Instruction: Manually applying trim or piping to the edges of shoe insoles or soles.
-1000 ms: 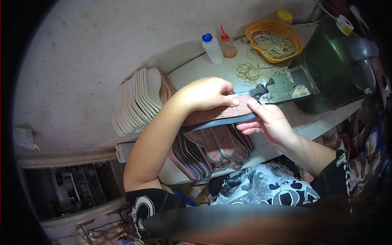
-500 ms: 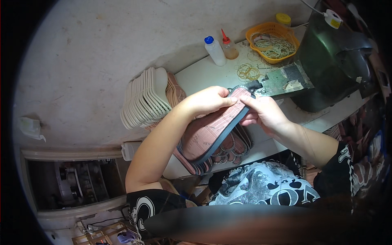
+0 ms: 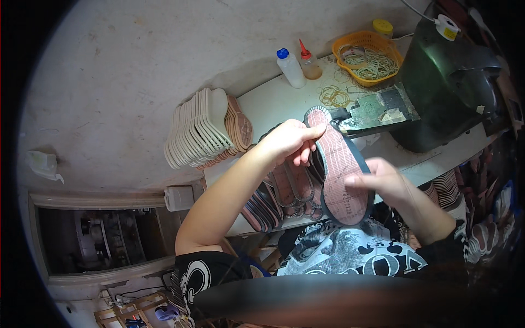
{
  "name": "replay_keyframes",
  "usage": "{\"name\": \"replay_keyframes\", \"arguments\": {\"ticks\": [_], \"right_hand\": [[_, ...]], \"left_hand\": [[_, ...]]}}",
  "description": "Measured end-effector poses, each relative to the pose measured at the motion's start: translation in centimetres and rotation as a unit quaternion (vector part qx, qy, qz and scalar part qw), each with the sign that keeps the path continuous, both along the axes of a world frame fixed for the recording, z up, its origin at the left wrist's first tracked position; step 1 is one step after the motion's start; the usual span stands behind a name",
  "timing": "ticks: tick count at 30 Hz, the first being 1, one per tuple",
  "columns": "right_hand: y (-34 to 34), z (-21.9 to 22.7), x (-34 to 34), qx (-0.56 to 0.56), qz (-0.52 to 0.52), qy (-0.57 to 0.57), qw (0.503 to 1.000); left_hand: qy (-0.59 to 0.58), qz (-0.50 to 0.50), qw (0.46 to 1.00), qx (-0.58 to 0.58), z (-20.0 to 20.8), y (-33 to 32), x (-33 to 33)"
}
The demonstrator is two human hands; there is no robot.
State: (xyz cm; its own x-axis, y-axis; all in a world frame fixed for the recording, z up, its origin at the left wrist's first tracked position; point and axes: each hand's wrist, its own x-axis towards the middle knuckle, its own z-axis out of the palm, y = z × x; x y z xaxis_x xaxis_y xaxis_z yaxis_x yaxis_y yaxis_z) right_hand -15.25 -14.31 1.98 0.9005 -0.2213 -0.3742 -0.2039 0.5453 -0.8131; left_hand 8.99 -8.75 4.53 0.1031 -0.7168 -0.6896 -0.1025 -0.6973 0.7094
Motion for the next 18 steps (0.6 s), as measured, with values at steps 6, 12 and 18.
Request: {"name": "replay_keyframes", "arguments": {"ticks": [6,12,18], "right_hand": [[2.7,-1.5,0.1,-0.023,-0.125,-0.022,0.992],[2.7,-3.0,3.8,0.054,-0.207,-0.079,0.974],[1.0,-4.5,6.3,0.094,-0.245,-0.109,0.959]], "left_hand": [[-0.167,-0.045,0.985,-0.023,-0.1,-1.4,1.9],[-0.178,0.055,0.974,-0.131,-3.9,-1.7,4.5],[0.028,0.185,0.972,-0.139,-2.8,-0.2,1.5]]}}
